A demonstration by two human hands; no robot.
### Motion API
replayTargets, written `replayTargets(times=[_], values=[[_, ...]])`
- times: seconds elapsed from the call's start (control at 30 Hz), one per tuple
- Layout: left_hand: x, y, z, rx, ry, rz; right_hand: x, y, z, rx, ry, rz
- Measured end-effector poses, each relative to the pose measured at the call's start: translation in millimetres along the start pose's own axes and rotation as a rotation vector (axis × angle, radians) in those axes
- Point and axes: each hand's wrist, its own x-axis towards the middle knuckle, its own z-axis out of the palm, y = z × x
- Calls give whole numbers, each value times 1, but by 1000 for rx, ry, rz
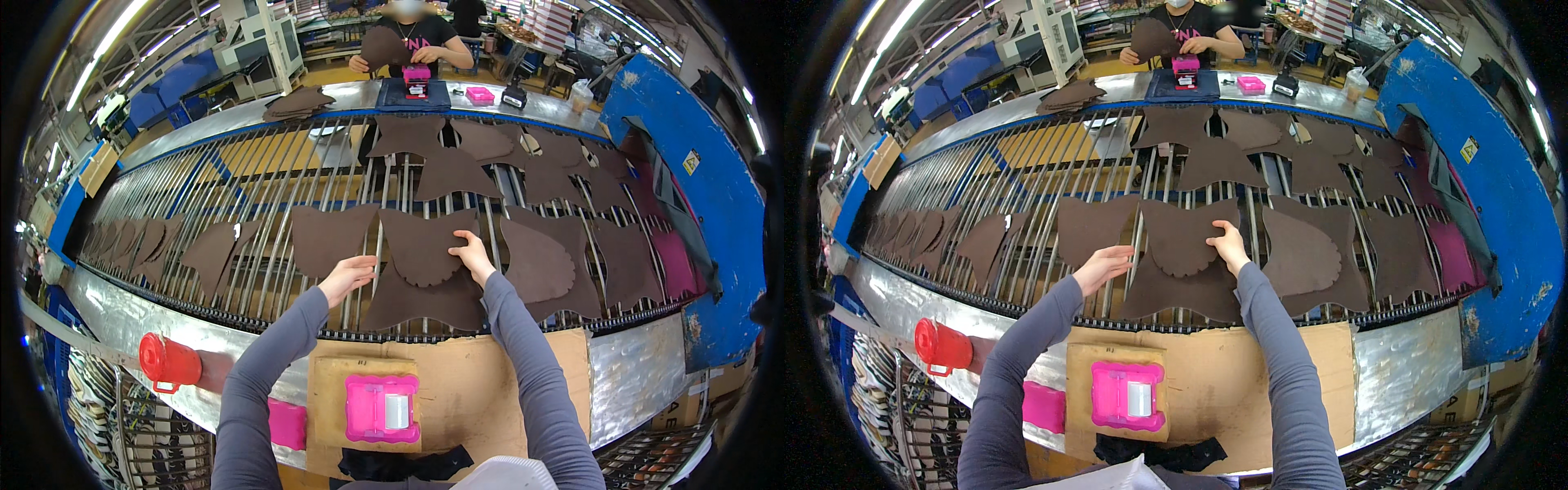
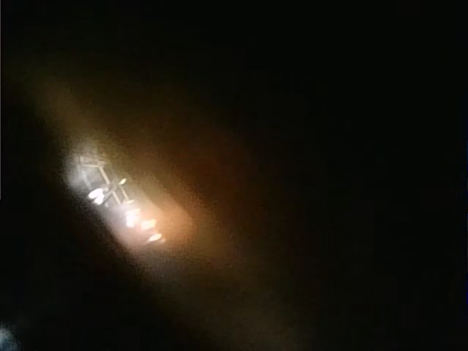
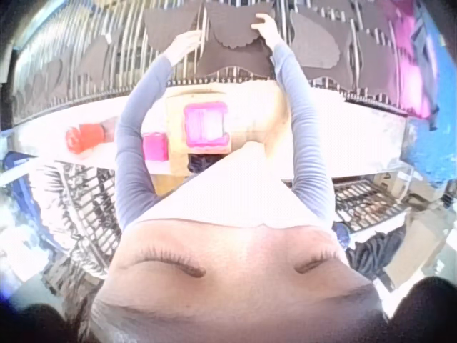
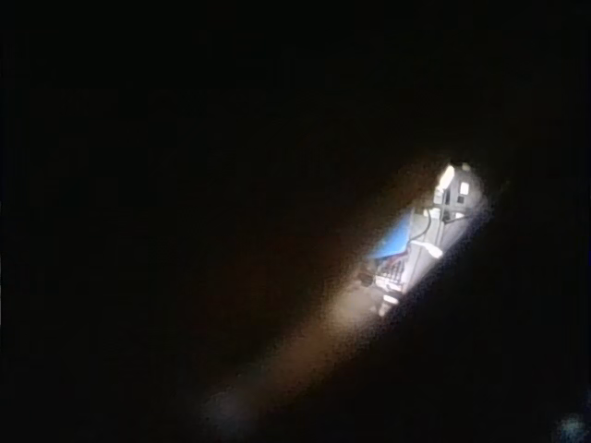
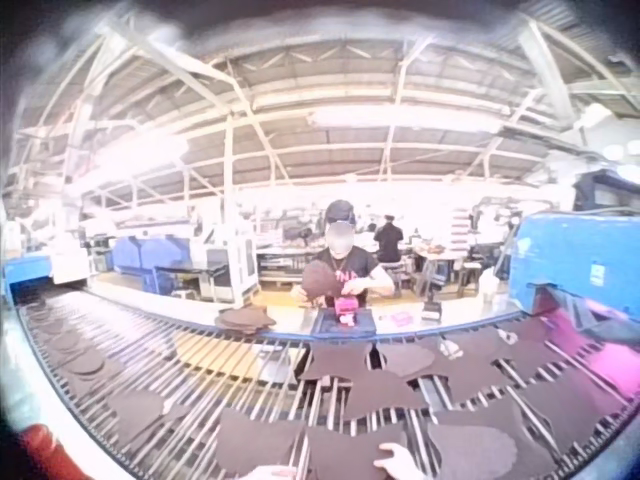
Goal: The person picks up brown fabric pieces from a conveyor belt, briefly inspects each one, and places it onto a cardboard surface. The person repeats this process for multiple pieces throughout the clip.
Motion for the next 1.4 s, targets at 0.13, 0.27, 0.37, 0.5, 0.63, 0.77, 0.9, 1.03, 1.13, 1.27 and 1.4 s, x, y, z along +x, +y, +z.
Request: replayTargets(times=[0.13,0.27,0.37,0.5,0.63,0.77,0.9,1.03,1.13,1.27,1.4], values=[[-3,-27,-42,312,610,264,-9,-7,-20,-90,10,-57],[0,-36,-88,-104,809,-59,-90,-47,-73,21,-78,-163],[21,-56,-116,-250,570,-43,-156,-60,-119,-26,-89,-168],[44,-45,-98,-500,577,-11,-224,-51,-168,-99,27,-42],[18,-22,-112,-164,1015,591,-257,-77,-172,-213,82,-141],[-76,76,-58,668,1155,991,-284,-111,-159,-280,86,-293],[-200,150,-7,1036,969,1399,-293,-180,-106,-477,72,-710],[-289,184,49,1196,697,1619,-295,-237,-41,-414,293,-1021],[-325,187,82,1167,404,1680,-299,-260,-20,-287,347,-1038],[-352,171,86,926,276,1680,-309,-244,-21,80,64,-739],[-343,102,42,876,221,1121,-325,-231,-32,122,-40,-672]])
